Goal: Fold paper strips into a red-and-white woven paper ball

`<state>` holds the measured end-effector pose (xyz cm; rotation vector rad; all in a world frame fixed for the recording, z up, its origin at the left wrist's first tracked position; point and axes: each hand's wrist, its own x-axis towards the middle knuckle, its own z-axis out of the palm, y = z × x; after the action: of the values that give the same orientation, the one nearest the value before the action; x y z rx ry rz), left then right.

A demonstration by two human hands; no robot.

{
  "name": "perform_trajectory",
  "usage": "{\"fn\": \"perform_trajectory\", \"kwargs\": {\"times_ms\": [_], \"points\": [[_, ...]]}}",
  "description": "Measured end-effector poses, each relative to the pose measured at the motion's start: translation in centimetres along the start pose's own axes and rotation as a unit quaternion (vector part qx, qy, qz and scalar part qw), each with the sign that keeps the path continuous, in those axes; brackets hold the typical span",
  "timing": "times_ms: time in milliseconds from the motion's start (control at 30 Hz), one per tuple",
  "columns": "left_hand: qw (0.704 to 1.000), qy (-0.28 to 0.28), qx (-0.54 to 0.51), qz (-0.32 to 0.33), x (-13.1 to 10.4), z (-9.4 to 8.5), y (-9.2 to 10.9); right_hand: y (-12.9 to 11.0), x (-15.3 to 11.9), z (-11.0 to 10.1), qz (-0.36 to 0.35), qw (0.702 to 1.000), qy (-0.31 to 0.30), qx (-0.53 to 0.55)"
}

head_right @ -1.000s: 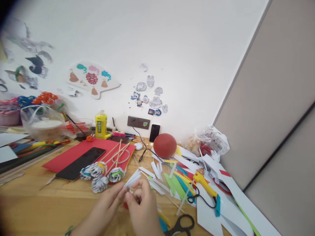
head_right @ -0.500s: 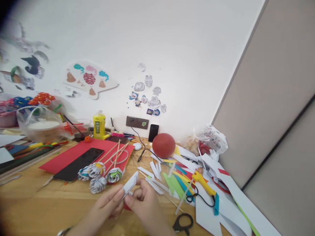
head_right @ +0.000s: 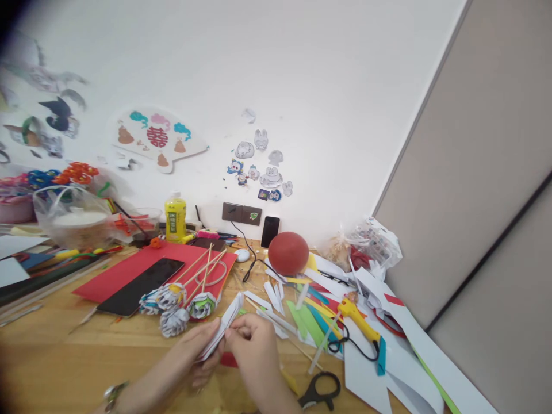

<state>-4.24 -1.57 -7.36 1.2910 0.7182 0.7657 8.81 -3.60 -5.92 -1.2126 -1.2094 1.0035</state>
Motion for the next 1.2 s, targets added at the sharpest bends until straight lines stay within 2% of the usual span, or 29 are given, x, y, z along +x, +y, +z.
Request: {"fn": "perform_trajectory", "kwargs": {"times_ms": [67,133,167,233,300,400,467,533,633,700,733,800,900,967,1067,1200], "points": [[0.994,0.048,0.074,0.070,0.0,0.0,0.1,0.0,0.3,-0.1,0.009,1.000,0.020,0.022],[0.957,0.110,0.209,0.169,0.1,0.0,0.0,-0.2,0.5,-0.2,0.017,0.999,0.039,0.035],[0.923,0.135,0.288,0.219,0.1,-0.1,-0.1,-0.3,0.6,-0.2,0.021,0.998,0.044,0.039],[0.835,0.174,0.428,0.300,0.1,-0.3,-0.5,-0.6,0.6,-0.1,0.027,0.997,0.053,0.040],[0.748,0.194,0.531,0.348,0.1,-0.5,-1.0,-0.8,0.6,0.1,0.015,0.998,0.056,0.030],[0.640,0.218,0.635,0.375,0.0,-0.6,-1.3,-1.0,0.6,0.4,-0.011,0.999,0.052,0.009],[0.592,0.235,0.677,0.369,-0.1,-0.6,-1.2,-0.9,0.6,0.6,-0.027,0.998,0.052,-0.005],[0.567,0.238,0.706,0.349,-0.1,-0.5,-0.8,-0.8,0.6,0.9,-0.037,0.998,0.055,-0.010],[0.548,0.236,0.727,0.338,-0.3,-0.6,-0.2,-0.8,0.5,1.2,-0.024,0.998,0.048,0.010],[0.554,0.237,0.722,0.341,-0.4,-0.8,0.0,-0.8,0.4,1.4,-0.021,0.999,0.038,0.028],[0.569,0.236,0.710,0.341,-0.4,-0.9,0.1,-0.9,0.4,1.4,-0.024,0.999,0.031,0.032],[0.632,0.229,0.661,0.333,-0.4,-1.0,0.1,-0.9,0.3,1.4,-0.035,0.999,0.017,0.030],[0.752,0.208,0.540,0.315,-0.2,-0.9,0.0,-0.7,0.0,1.4,-0.058,0.998,0.005,0.016],[0.809,0.203,0.461,0.303,-0.1,-0.7,-0.2,-0.5,-0.1,1.3,-0.075,0.997,-0.005,0.018],[0.858,0.221,0.372,0.278,-0.1,-0.3,-0.2,-0.3,-0.2,1.1,-0.081,0.996,-0.028,0.024],[0.901,0.212,0.288,0.247,-0.5,0.2,0.1,0.0,-0.1,0.6,-0.073,0.996,-0.038,0.026]]}}
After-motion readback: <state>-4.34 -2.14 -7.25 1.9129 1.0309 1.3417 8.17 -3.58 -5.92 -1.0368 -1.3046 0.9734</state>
